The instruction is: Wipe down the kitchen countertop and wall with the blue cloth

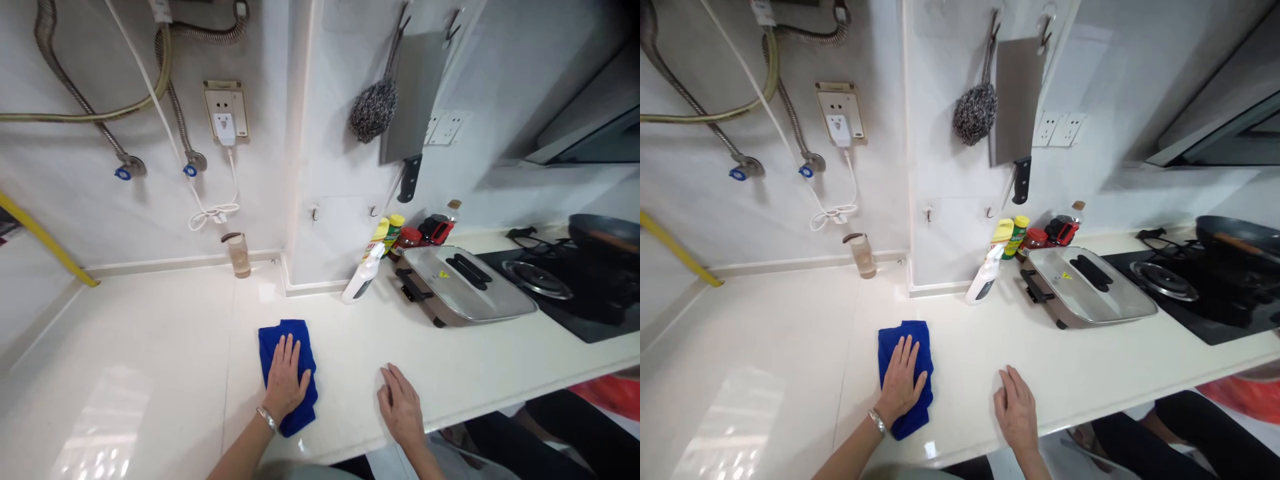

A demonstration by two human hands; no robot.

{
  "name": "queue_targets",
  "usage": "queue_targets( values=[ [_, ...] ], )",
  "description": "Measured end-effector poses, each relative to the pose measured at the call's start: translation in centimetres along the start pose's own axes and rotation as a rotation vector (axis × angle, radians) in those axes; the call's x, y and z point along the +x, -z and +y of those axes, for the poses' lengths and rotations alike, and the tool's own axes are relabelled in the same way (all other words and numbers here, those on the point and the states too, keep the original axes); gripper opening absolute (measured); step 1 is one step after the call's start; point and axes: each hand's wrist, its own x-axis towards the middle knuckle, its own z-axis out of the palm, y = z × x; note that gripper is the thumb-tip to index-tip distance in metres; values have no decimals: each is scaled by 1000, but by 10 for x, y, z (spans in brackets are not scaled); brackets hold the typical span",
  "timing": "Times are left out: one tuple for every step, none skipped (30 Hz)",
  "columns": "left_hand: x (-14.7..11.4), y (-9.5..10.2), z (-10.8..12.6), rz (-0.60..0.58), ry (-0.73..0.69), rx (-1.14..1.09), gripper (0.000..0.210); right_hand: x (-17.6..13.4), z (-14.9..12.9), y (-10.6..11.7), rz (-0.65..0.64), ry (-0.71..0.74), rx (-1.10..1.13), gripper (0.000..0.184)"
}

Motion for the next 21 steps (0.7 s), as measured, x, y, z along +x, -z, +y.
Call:
queue_targets(
  values=[
    [-6,0,8,-13,-8,-16,71,1,-1,2,3,-11,3,39],
    [-11,-1,17,-24,-15,-37,75,1,-2,4,6,-19,5,39],
    [-16,-2,27,-34,-20,-61,78,2,-2,5,9,-27,8,39],
    [-20,-4,36,-43,-21,-86,82,2,-2,6,14,-31,11,39],
    [-23,-6,45,-51,-12,-109,85,2,-2,6,20,-31,14,39],
    [-25,-7,53,-59,5,-131,87,1,0,6,25,-29,17,39],
    [-27,-9,60,-70,24,-151,89,0,2,6,26,-23,19,40],
    [-29,-9,64,-83,40,-169,90,-2,5,6,26,-15,21,41],
    [-30,-8,66,-100,52,-183,90,-4,8,5,22,-3,24,41],
    [-33,-6,65,-117,58,-193,89,-6,12,4,17,11,30,42],
    [-37,-3,62,-134,60,-197,87,-8,16,3,13,25,38,43],
    [-43,2,56,-146,60,-196,84,-9,20,2,10,40,50,44],
    [-50,9,49,-150,65,-190,82,-10,24,1,9,56,64,44],
    [-60,18,41,-147,75,-178,80,-11,27,0,5,72,78,45],
    [-71,27,32,-142,89,-161,79,-12,29,0,-2,88,92,46],
    [-83,37,22,-135,111,-136,78,-13,31,-1,-8,99,101,46],
    [-96,48,11,-126,139,-105,77,-13,32,-1,-12,105,107,47],
    [-110,58,0,-118,175,-65,75,-13,32,-1,-14,108,109,47],
    [-123,69,-13,-102,220,-18,71,-14,32,-1,-15,108,109,48],
    [-137,79,-26,-83,266,28,67,-14,32,-1,-16,108,111,48],
    [-150,88,-40,-60,329,73,64,-14,31,-1,-19,110,113,48]
  ],
)
